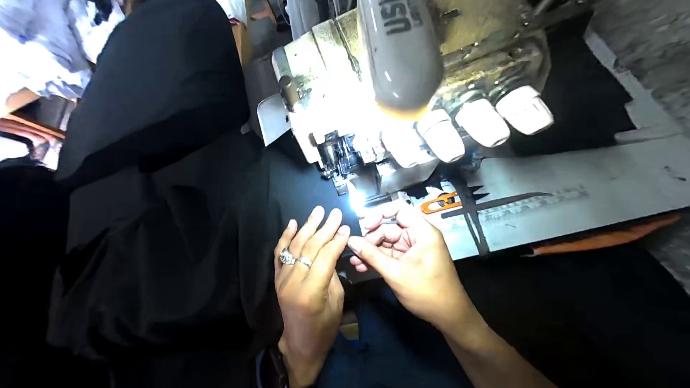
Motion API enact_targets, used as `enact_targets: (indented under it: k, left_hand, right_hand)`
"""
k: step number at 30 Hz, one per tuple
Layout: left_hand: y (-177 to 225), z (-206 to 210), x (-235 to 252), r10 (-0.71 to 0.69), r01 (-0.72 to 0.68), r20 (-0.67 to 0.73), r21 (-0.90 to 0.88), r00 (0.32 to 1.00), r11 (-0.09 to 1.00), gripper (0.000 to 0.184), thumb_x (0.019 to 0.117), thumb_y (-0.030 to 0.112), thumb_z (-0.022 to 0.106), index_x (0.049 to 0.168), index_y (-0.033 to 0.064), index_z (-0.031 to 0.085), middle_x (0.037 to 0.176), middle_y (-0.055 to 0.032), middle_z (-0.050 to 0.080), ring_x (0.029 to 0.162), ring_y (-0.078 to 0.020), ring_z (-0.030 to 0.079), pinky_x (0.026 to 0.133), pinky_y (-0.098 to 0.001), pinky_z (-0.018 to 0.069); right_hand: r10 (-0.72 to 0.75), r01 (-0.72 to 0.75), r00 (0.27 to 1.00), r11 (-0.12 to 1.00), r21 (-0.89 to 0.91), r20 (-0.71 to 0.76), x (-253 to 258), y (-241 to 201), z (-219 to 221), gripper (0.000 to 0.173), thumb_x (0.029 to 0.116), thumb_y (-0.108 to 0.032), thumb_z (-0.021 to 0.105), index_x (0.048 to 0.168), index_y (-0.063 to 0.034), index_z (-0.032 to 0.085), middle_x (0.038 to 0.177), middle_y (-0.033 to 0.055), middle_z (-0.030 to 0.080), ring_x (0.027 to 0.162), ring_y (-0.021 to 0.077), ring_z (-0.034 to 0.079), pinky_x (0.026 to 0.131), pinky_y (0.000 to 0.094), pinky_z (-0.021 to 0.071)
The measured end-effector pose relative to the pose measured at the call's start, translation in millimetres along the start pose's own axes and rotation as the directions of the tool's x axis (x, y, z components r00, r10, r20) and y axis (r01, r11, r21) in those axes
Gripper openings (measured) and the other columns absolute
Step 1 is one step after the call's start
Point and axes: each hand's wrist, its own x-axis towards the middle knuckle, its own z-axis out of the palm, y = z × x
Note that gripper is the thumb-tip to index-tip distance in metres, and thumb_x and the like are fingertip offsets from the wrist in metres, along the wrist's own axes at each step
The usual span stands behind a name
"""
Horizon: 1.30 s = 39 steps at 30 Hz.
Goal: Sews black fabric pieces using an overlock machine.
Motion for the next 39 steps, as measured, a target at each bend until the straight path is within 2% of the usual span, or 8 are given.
enact_targets:
  k: [6, 14, 21, 24, 29, 32, 35, 39]
  left_hand:
    - [-12, 4, 33, -0.046, 0.043, 0.039, 0.08, 0.998, 0.996, 0.032, 0.0968, 0.004, 0.05, 0.106, 0.0101, 0.08, 0.119, -0.0043, 0.076, 0.126, -0.0205, 0.065, 0.117, -0.0529, 0.0392]
    - [-19, -4, 42, -0.128, 0.107, 0.108, 0.181, 0.986, 0.978, 0.045, 0.0992, 0.004, 0.044, 0.136, 0.0118, 0.068, 0.146, -0.0047, 0.06, 0.146, -0.0242, 0.045, 0.118, -0.0384, 0.0408]
    - [21, -23, 11, -0.166, 0.148, 0.093, 0.18, 0.982, 0.972, 0.037, 0.0911, 0.005, 0.05, 0.109, 0.0147, 0.08, 0.104, -0.0057, 0.07, 0.097, -0.0181, 0.063, 0.079, -0.0315, 0.0522]
    - [34, 6, 1, -0.063, 0.063, 0.257, 0.008, 0.964, 0.998, 0.023, 0.0875, 0.005, 0.058, 0.099, 0.0121, 0.077, 0.109, -0.0126, 0.071, 0.102, -0.0258, 0.069, 0.075, -0.0389, 0.0587]
    - [29, -25, 1, -0.029, 0.064, 0.312, -0.103, 0.949, 0.993, 0.029, 0.0992, 0.038, 0.064, 0.12, 0.0233, 0.077, 0.109, 0.001, 0.07, 0.098, -0.0125, 0.065, 0.081, -0.0355, 0.0542]
    - [20, -61, 8, -0.115, 0.14, 0.195, -0.118, 0.974, 0.983, 0.023, 0.1008, 0.026, 0.062, 0.113, 0.0137, 0.078, 0.096, 0.0019, 0.077, 0.081, -0.007, 0.071, 0.073, -0.0298, 0.0606]
    - [15, -99, 9, -0.233, 0.284, 0.22, -0.241, 0.947, 0.928, 0.037, 0.1023, 0.022, 0.063, 0.136, 0.0078, 0.063, 0.083, -0.0018, 0.071, 0.068, -0.0108, 0.069, 0.064, -0.0309, 0.0615]
    - [5, -132, 1, 0.014, 0.225, 0.429, -0.501, 0.903, 0.836, 0.047, 0.1052, 0.012, 0.057, 0.15, 0.0032, 0.048, 0.088, -0.0148, 0.072, 0.065, -0.0207, 0.069, 0.063, -0.0394, 0.0613]
  right_hand:
    - [-0.166, 0.159, 0.986, 0.969, -0.188, -0.017, 22, 5, 0, 0.016, 0.0924, -0.005, 0.07, 0.106, 0.0014, 0.075, 0.08, -0.0004, 0.075, 0.067, 0.0044, 0.071, 0.059, 0.0189, 0.0625]
    - [-0.172, 0.177, 0.984, 0.974, -0.14, 0.046, 3, 1, -13, 0.013, 0.0934, -0.004, 0.07, 0.105, 0.0023, 0.072, 0.085, 0.0013, 0.076, 0.07, 0.0079, 0.074, 0.061, 0.0211, 0.0646]
    - [-0.037, 0.053, 0.996, 0.979, -0.195, 0.085, -3, 3, -21, 0.018, 0.0968, -0.016, 0.069, 0.107, -0.0026, 0.074, 0.091, 0.0004, 0.077, 0.079, 0.0085, 0.075, 0.069, 0.0225, 0.0655]
    - [0.009, -0.003, 1.0, 0.973, -0.232, 0.026, 9, 4, -23, 0.023, 0.0941, -0.026, 0.071, 0.105, -0.0063, 0.074, 0.085, -0.0052, 0.074, 0.075, -0.0003, 0.069, 0.067, 0.0151, 0.0589]
    - [0.021, -0.03, 0.999, 0.979, -0.204, -0.043, 11, -2, -27, 0.008, 0.0945, -0.015, 0.072, 0.091, -0.008, 0.074, 0.074, -0.0033, 0.07, 0.064, 0.0013, 0.063, 0.059, 0.0159, 0.0533]
    - [-0.125, 0.102, 0.99, 0.948, -0.303, -0.058, -8, -10, -26, 0.009, 0.0944, -0.014, 0.071, 0.095, -0.006, 0.074, 0.081, -0.004, 0.072, 0.07, -0.0021, 0.066, 0.066, 0.0142, 0.0565]
    - [-0.268, 0.274, 0.961, 0.891, -0.363, 0.069, -28, -26, -6, 0.014, 0.0953, -0.012, 0.067, 0.103, -0.0025, 0.074, 0.092, -0.0039, 0.073, 0.08, -0.0058, 0.066, 0.074, 0.0118, 0.0568]
    - [-0.33, 0.477, 0.854, 0.805, -0.353, 0.403, -59, -60, 33, 0.018, 0.0956, -0.007, 0.065, 0.108, 0.004, 0.073, 0.1, 0.0044, 0.076, 0.088, -0.0031, 0.069, 0.082, 0.015, 0.0575]
